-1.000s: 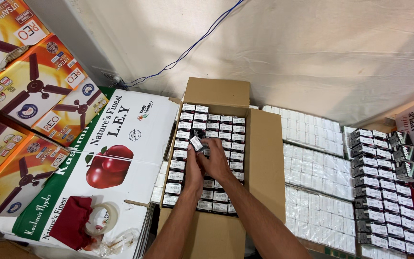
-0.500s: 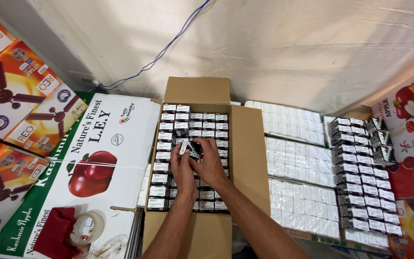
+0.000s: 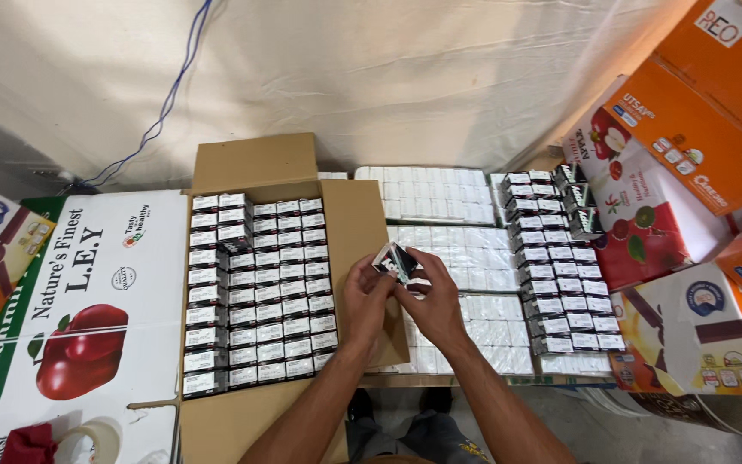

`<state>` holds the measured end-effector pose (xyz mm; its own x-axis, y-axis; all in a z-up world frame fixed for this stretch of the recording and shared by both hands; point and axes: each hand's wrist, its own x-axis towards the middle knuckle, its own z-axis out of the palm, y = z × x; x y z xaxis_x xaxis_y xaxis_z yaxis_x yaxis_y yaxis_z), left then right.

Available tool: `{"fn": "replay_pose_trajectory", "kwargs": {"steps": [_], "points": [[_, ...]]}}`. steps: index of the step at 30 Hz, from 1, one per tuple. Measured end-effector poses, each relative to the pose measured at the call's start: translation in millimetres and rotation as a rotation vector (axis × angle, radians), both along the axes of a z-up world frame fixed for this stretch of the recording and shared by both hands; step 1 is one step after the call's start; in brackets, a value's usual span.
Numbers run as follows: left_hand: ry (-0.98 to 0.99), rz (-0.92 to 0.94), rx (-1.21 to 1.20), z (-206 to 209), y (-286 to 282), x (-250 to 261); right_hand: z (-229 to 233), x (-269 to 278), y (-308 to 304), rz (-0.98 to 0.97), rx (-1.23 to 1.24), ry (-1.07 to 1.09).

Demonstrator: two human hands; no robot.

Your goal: The person repeatedly picks small white boxes from a stack and places them into a larger cardboard box. The person arranges the small boxes in neat rows inside the larger box.

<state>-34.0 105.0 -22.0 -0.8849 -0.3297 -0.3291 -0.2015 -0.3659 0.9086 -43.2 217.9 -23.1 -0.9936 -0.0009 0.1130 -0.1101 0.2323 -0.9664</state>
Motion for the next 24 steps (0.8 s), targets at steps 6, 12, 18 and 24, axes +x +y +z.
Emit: {"fn": "replay_pose_trajectory", "kwargs": {"steps": [6,12,18,24], "points": [[-0.116,-0.231,0.113,-31,87,2,-16,23,109,-0.12,0.043,-0.161],[-0.204,-0.423,0.216,-74,177,-23,-49,28,199,-0.3,0.078,-0.235],[-0.291,-0.57,0.154,-94,258,-52,-79,14,265,-0.487,0.177,-0.271],[-0.224,-0.711,0.047,-72,303,-82,-106,-11,300,-0.633,0.263,-0.169]]}}
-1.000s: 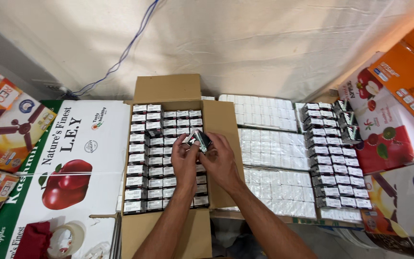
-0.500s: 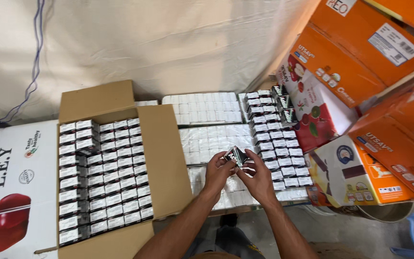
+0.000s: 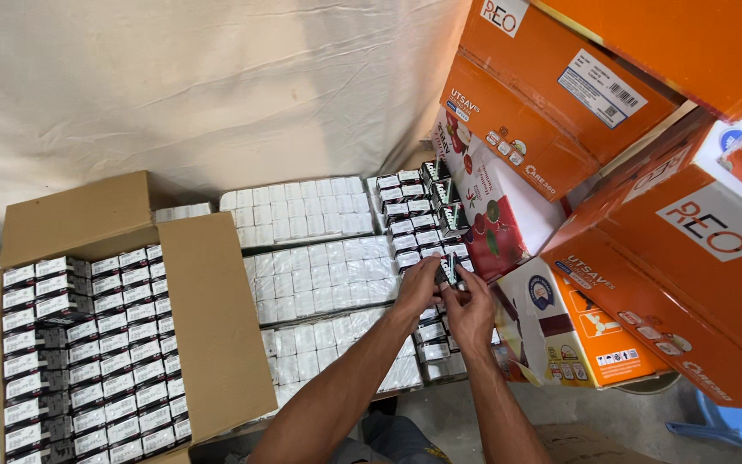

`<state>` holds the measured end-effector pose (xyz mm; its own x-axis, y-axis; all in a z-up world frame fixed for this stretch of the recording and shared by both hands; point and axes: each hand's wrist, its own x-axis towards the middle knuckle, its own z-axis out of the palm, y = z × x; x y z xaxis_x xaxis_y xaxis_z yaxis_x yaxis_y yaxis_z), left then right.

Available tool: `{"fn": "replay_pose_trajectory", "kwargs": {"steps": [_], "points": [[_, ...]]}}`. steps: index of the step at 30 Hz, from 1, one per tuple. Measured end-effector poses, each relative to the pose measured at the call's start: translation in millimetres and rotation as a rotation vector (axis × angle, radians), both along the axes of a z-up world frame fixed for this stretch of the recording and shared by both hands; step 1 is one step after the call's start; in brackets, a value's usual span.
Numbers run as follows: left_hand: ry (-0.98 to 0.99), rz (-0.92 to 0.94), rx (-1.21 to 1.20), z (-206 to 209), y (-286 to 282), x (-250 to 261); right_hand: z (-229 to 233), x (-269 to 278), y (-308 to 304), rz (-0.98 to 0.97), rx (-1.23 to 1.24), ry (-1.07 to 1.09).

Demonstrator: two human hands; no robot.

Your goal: The person repeatedly picks small white boxes from a stack and places them into a larger cardboard box. The person arranges the small boxes in neat rows inside the larger box.

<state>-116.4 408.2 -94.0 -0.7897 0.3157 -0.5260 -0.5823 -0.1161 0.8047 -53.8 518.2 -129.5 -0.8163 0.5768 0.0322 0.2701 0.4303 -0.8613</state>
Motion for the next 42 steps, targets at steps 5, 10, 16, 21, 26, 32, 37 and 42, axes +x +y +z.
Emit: {"fn": "replay_pose_trajectory", "kwargs": {"steps": [5,10,16,21,26,32,37,42], "points": [[-0.048,0.064,0.036,-11,28,-23,3,-16,10,-0.011,0.004,0.048],[-0.017,0.046,-0.022,-3,36,-26,11,-12,-2,-0.02,0.021,0.117],[-0.026,0.055,0.025,9,38,-21,12,-7,-6,-0.004,0.026,0.088],[-0.017,0.023,0.02,11,37,-26,19,-8,-8,0.059,0.015,0.08],[-0.02,0.031,0.075,17,28,-25,7,-8,-7,0.058,0.058,0.121],[0.056,0.014,0.029,-5,3,-19,9,-1,-17,0.062,0.107,0.191],[-0.021,0.085,0.129,41,-43,9,22,1,-45,0.149,0.127,0.23],[0.13,0.103,0.047,56,-108,26,48,-8,-84,0.338,-0.036,0.2]]}}
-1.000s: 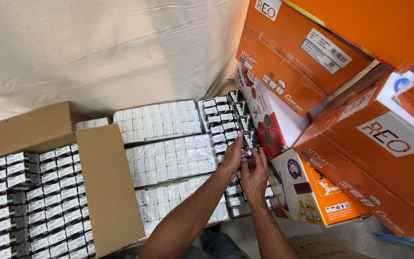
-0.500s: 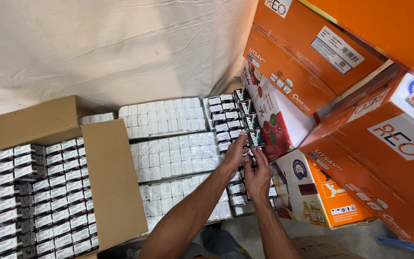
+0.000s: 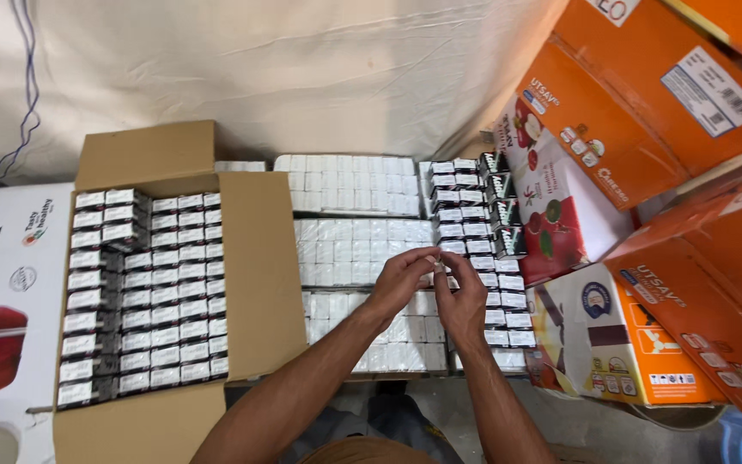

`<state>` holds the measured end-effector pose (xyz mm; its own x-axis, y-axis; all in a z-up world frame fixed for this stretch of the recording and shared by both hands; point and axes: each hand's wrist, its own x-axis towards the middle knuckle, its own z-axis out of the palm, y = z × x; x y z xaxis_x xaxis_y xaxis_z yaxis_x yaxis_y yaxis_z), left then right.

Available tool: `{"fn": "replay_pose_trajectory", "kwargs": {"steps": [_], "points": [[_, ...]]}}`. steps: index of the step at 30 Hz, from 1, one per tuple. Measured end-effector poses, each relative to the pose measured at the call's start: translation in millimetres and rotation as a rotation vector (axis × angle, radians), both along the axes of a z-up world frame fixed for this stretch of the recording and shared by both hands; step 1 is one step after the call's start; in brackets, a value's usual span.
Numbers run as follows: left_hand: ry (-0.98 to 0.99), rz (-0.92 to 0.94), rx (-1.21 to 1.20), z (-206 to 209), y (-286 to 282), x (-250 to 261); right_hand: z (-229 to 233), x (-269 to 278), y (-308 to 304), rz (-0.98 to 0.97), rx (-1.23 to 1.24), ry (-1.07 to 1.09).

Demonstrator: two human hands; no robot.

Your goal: The person repeatedly picks small white boxes from a stack and places them into a larger cardboard box. The person arranges the small boxes in neat rows inside the larger box.

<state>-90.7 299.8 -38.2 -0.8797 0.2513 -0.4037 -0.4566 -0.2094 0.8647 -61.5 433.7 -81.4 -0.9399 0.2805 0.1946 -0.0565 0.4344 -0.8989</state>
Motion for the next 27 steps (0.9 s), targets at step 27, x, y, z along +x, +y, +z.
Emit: {"fn": "replay_pose_trajectory", "kwargs": {"steps": [27], "points": [[0.026,0.773,0.116,39,-373,86,39,-37,-397,0.944,0.182,-0.105]]}}
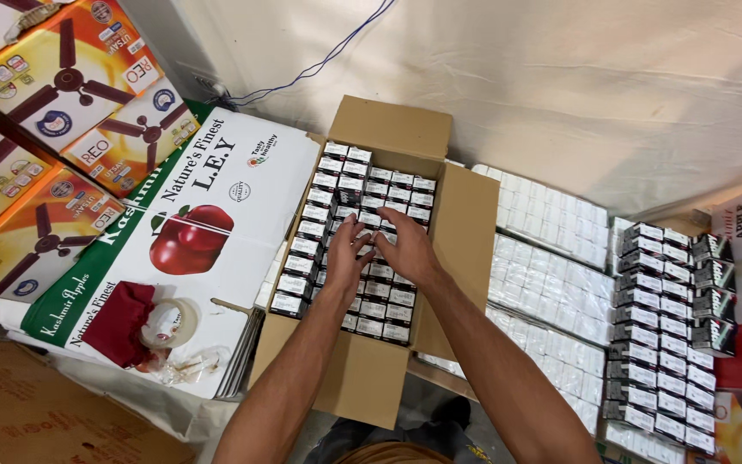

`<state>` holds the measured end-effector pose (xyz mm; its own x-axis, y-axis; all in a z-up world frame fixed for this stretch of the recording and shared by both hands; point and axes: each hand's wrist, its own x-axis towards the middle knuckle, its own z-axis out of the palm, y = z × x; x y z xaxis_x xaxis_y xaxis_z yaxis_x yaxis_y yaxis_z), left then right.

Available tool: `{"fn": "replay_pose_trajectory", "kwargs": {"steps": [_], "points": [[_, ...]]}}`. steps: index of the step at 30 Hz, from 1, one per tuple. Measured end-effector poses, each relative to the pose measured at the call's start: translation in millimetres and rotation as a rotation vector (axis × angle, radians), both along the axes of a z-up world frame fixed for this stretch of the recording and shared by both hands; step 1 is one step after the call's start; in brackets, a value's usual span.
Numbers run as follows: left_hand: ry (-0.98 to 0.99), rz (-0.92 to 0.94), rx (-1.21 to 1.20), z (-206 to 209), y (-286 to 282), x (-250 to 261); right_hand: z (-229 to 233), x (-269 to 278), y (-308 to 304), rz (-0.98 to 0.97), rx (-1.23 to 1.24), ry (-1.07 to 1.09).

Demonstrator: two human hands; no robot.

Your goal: The person repeatedly picks small white boxes from a stack and places them into a larger cardboard box. The person arranges the small boxes in neat rows inside the larger box.

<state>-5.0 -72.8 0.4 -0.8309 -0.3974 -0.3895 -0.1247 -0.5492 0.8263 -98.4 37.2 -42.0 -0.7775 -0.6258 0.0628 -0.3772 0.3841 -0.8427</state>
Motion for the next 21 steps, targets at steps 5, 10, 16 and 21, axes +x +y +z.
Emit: {"fn": "replay_pose_trajectory", "kwargs": {"steps": [5,10,16,21], "points": [[-0.025,-0.014,0.123,-13,-24,-23,-22,-31,-41,-0.014,0.065,-0.047],[-0.029,-0.017,0.196,-27,-39,-37,-25,-48,-64,-0.07,0.122,-0.022],[-0.059,0.017,0.251,-68,-53,-57,-13,-49,-77,-0.053,0.148,-0.055],[-0.109,0.088,0.29,-65,-48,-58,-23,-40,-79,-0.116,0.032,0.072]]}}
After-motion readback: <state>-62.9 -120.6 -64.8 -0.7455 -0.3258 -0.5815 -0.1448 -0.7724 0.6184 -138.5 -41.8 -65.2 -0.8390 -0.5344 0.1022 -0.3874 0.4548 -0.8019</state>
